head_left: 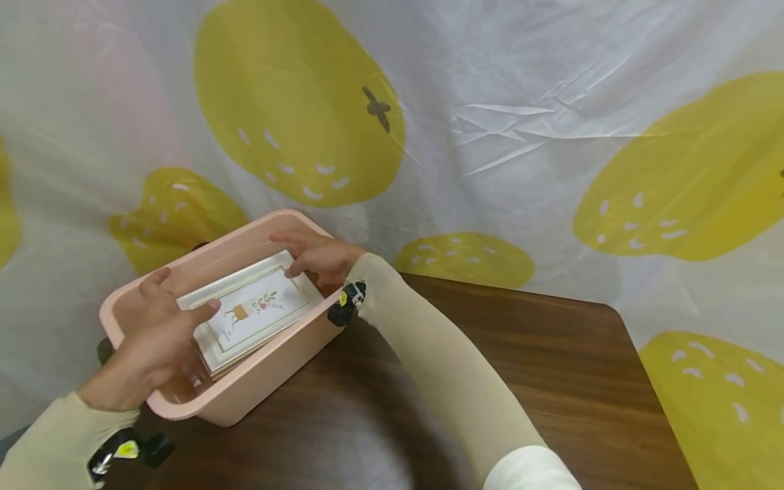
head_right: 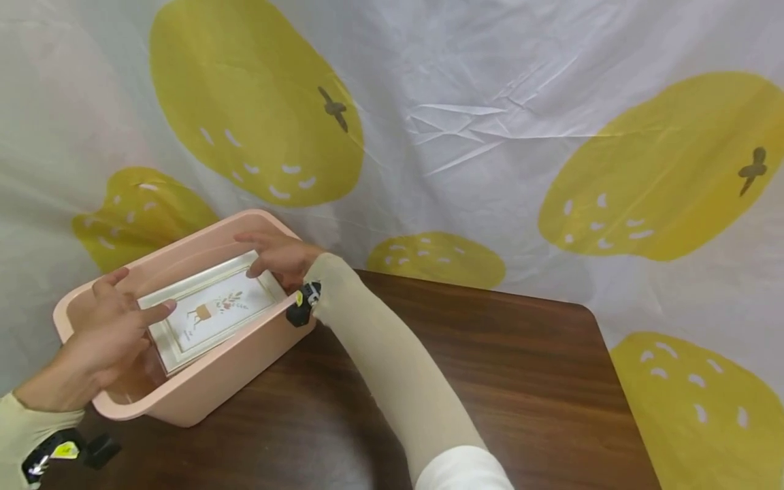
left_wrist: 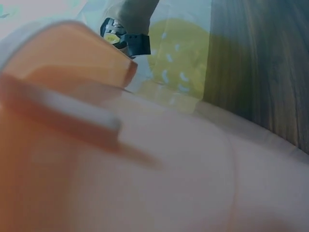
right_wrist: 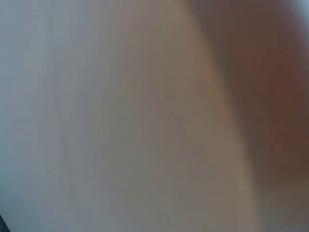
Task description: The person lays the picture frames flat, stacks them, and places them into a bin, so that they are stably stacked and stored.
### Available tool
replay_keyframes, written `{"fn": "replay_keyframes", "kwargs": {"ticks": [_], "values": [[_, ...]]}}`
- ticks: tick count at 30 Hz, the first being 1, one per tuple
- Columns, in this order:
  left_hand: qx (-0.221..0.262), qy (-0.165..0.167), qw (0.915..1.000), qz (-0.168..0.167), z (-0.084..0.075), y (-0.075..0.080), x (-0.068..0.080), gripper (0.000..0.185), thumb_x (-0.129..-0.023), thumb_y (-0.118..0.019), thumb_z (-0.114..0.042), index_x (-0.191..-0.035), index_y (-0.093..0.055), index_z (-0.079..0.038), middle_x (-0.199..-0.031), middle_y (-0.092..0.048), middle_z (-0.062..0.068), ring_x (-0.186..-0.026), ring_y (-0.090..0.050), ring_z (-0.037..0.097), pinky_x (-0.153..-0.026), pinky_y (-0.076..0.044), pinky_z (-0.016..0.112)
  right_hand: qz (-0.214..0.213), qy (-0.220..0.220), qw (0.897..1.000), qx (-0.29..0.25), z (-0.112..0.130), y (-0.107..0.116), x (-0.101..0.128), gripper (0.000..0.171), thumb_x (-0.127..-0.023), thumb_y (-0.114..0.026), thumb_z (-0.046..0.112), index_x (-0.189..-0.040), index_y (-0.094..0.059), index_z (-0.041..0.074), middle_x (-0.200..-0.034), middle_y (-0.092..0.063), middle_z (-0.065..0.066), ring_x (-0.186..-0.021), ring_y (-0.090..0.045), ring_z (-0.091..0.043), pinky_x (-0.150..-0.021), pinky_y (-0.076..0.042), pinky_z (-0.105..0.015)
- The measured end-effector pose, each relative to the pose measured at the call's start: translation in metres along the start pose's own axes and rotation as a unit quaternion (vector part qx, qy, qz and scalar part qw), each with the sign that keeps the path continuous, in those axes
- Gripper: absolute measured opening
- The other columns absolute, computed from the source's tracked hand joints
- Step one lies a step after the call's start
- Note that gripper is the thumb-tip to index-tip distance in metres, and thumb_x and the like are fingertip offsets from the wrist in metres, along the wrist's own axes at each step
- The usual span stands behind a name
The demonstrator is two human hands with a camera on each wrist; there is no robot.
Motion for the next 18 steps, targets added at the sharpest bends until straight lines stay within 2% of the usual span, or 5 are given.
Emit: {"fn": "replay_keyframes", "kwargs": {"ticks": [5,7,11,13,18], "values": [[0.044,0.030,0.9986,0.008,-0.007,0.004,0.003,0.102,-0.108,-0.057,-0.032,-0.158,0.032,-0.032,-0.166,0.019,0.023,-0.130,-0.039,0.044,-0.080,-0.055,0.055,-0.002,0.020,1.000,0.015,0.009,0.005,0.008,0.083,-0.100,-0.059,-0.006,-0.168,-0.028,0.029,-0.179,-0.014,-0.001,-0.165,-0.013,-0.026,-0.123,-0.023,-0.072],[0.025,0.023,0.9994,-0.001,-0.008,0.006,0.005,0.105,-0.107,-0.059,-0.035,-0.159,0.032,-0.031,-0.169,0.019,0.023,-0.139,-0.035,0.047,-0.090,-0.053,0.065,-0.007,0.026,0.999,0.024,0.011,0.007,0.014,0.082,-0.100,-0.061,-0.003,-0.168,-0.029,0.031,-0.178,-0.018,-0.007,-0.163,-0.020,-0.031,-0.120,-0.030,-0.072],[-0.018,-0.034,0.9990,-0.021,-0.009,0.007,0.010,0.112,-0.104,-0.065,-0.036,-0.162,0.030,-0.021,-0.175,0.019,0.020,-0.162,0.004,0.043,-0.126,-0.019,0.067,0.007,0.050,0.998,0.034,0.014,0.007,0.025,0.084,-0.100,-0.064,-0.001,-0.169,-0.026,0.030,-0.176,-0.022,-0.015,-0.162,-0.026,-0.034,-0.121,-0.037,-0.063],[-0.028,-0.063,0.9974,-0.019,-0.011,0.006,0.013,0.112,-0.104,-0.066,-0.037,-0.163,0.027,-0.017,-0.176,0.016,0.022,-0.162,0.006,0.045,-0.129,-0.010,0.065,0.013,0.070,0.996,0.052,0.015,0.007,0.030,0.085,-0.100,-0.064,0.001,-0.170,-0.023,0.027,-0.174,-0.025,-0.018,-0.161,-0.028,-0.035,-0.121,-0.040,-0.056],[-0.054,-0.104,0.9931,0.000,-0.019,0.003,0.020,0.109,-0.103,-0.067,-0.041,-0.167,0.017,-0.014,-0.176,0.005,0.025,-0.160,-0.009,0.053,-0.125,-0.015,0.070,-0.031,0.121,0.984,0.131,0.018,0.007,0.046,0.083,-0.101,-0.068,0.007,-0.170,-0.024,0.022,-0.169,-0.035,-0.022,-0.155,-0.040,-0.037,-0.121,-0.043,-0.045]]}}
Point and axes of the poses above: each hand's wrist, its own x-axis away from the middle knuckle, its own y-axis out of the back of the hand, z = x × y, the point moved 2 cm from there along -x, towards the middle knuckle
